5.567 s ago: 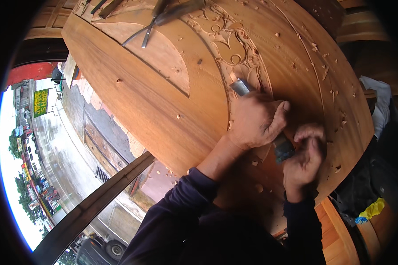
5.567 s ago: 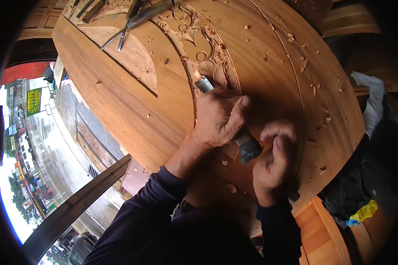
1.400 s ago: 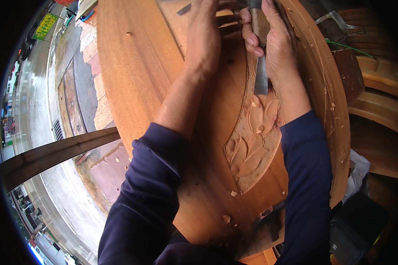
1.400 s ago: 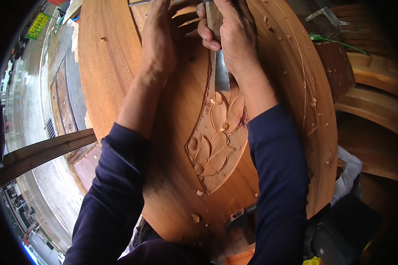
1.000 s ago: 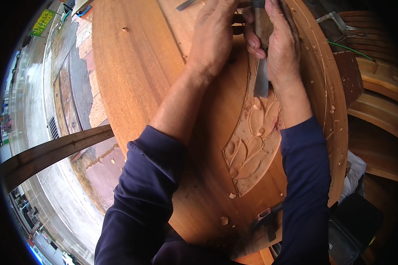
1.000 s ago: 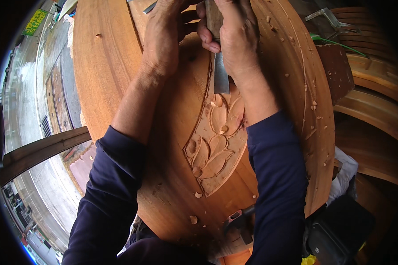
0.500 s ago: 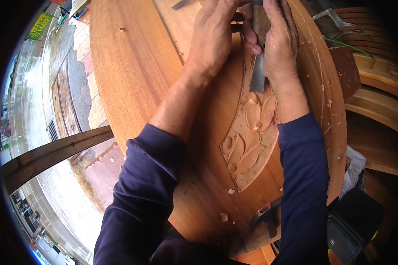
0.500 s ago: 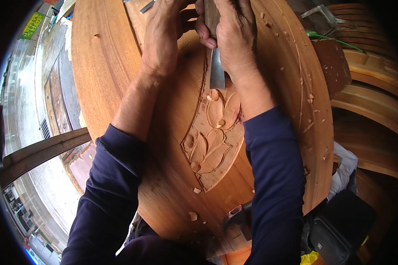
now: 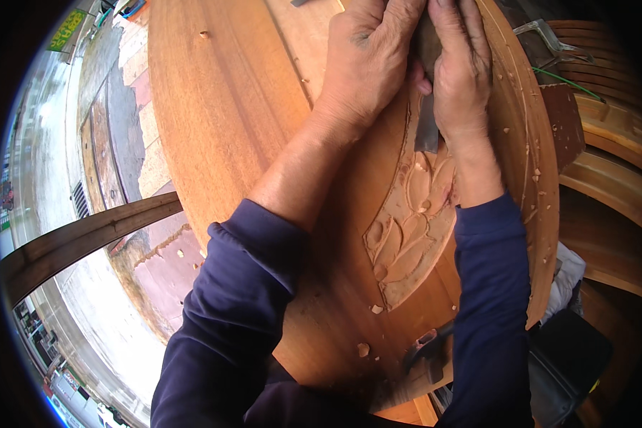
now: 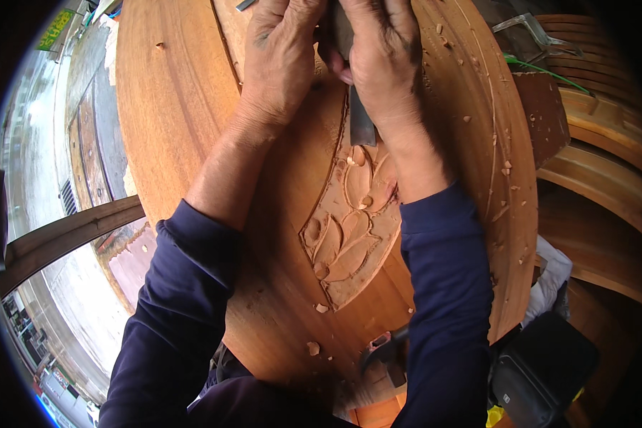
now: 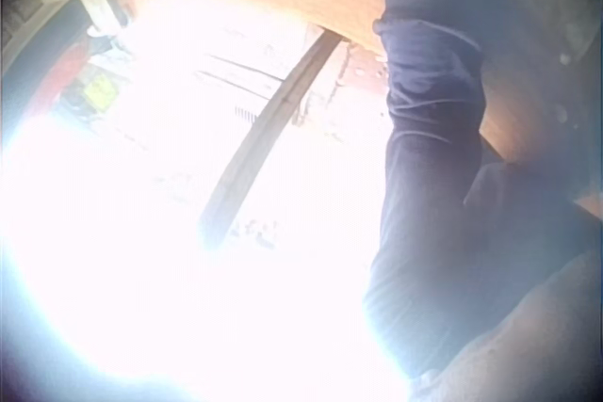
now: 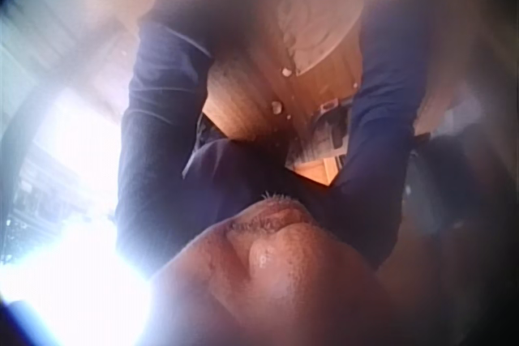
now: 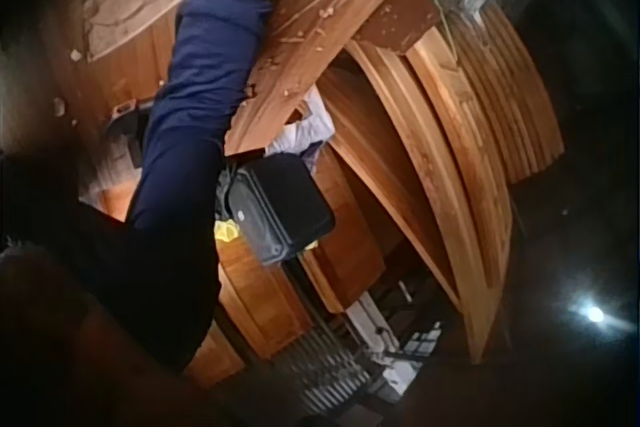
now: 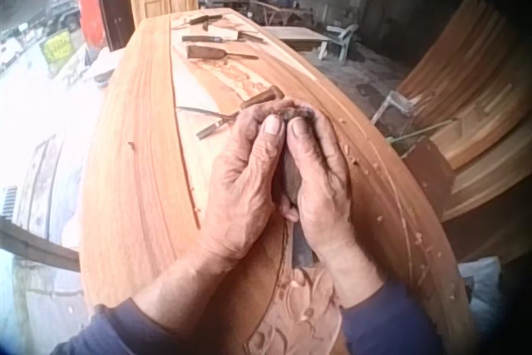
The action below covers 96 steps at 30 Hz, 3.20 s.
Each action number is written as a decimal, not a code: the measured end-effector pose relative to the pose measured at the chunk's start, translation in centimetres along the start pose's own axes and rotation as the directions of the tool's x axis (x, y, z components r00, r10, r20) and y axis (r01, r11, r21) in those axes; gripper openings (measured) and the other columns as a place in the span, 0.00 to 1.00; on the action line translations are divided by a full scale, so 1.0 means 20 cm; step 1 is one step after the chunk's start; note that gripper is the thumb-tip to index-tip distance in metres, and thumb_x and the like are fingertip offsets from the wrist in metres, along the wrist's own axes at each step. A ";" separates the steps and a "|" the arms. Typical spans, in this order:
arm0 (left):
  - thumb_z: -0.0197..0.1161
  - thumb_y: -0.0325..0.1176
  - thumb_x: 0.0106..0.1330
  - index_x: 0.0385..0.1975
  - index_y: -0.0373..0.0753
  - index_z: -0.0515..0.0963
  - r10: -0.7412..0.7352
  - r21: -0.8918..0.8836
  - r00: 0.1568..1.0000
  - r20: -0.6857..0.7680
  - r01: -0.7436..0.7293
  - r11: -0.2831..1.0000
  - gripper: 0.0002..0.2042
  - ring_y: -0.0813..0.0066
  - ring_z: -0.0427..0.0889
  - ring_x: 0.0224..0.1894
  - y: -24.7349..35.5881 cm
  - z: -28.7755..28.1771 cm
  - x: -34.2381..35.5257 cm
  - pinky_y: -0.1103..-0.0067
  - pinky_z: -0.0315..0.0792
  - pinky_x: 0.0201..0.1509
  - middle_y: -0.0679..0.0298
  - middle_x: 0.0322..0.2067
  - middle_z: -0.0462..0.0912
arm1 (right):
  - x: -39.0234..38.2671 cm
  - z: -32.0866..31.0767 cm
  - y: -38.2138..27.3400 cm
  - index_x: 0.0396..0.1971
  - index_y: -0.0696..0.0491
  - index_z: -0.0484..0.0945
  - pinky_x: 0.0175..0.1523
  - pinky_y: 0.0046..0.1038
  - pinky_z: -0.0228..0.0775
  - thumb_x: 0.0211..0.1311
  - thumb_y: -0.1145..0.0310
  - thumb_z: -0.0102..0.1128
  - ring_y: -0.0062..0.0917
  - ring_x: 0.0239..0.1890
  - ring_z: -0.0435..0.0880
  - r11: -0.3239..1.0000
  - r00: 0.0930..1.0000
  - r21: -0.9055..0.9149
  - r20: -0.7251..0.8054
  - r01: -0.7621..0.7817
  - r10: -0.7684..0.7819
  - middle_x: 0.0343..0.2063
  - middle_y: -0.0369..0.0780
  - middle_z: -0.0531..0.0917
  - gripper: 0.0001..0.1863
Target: The person carves a floral pattern into a wooden door panel using a chisel and hammer.
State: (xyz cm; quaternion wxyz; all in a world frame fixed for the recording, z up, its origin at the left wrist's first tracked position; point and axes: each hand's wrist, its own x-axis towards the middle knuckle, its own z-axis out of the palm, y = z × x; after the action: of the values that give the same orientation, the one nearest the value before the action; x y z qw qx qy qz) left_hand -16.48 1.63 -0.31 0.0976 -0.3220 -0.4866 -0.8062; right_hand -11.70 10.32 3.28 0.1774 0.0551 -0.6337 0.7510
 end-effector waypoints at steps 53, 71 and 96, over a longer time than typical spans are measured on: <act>0.49 0.39 0.83 0.53 0.37 0.68 -0.520 0.298 0.850 0.083 0.477 0.827 0.12 0.57 0.83 0.24 0.20 0.04 0.03 0.68 0.74 0.25 0.47 0.28 0.82 | -0.04 0.03 -0.02 0.46 0.54 0.80 0.39 0.23 0.74 0.81 0.53 0.47 0.22 0.37 0.82 0.974 0.910 -0.121 -0.395 -0.190 0.128 0.37 0.39 0.84 0.20; 0.46 0.47 0.84 0.72 0.32 0.62 -0.214 -0.041 0.968 0.130 0.220 0.975 0.27 0.69 0.81 0.51 -0.07 0.08 -0.01 0.78 0.76 0.54 0.54 0.51 0.82 | 0.01 -0.05 0.08 0.51 0.58 0.79 0.53 0.26 0.73 0.82 0.51 0.45 0.27 0.46 0.82 0.933 0.853 -0.351 -0.461 0.080 -0.246 0.44 0.42 0.84 0.24; 0.50 0.36 0.83 0.55 0.32 0.72 -0.328 0.302 0.942 0.068 0.294 0.907 0.13 0.70 0.82 0.45 0.08 0.10 -0.05 0.75 0.76 0.49 0.51 0.40 0.83 | -0.09 -0.12 0.16 0.53 0.59 0.80 0.59 0.30 0.72 0.81 0.59 0.49 0.29 0.52 0.82 0.947 0.930 -0.309 -0.319 0.081 -0.184 0.49 0.43 0.85 0.19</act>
State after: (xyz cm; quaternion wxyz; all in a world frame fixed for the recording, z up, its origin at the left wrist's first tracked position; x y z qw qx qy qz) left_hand -14.06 2.44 0.76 -0.0152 -0.2693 -0.6484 -0.7119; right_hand -10.71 11.90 -0.71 0.3421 -0.0602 -0.6912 0.6337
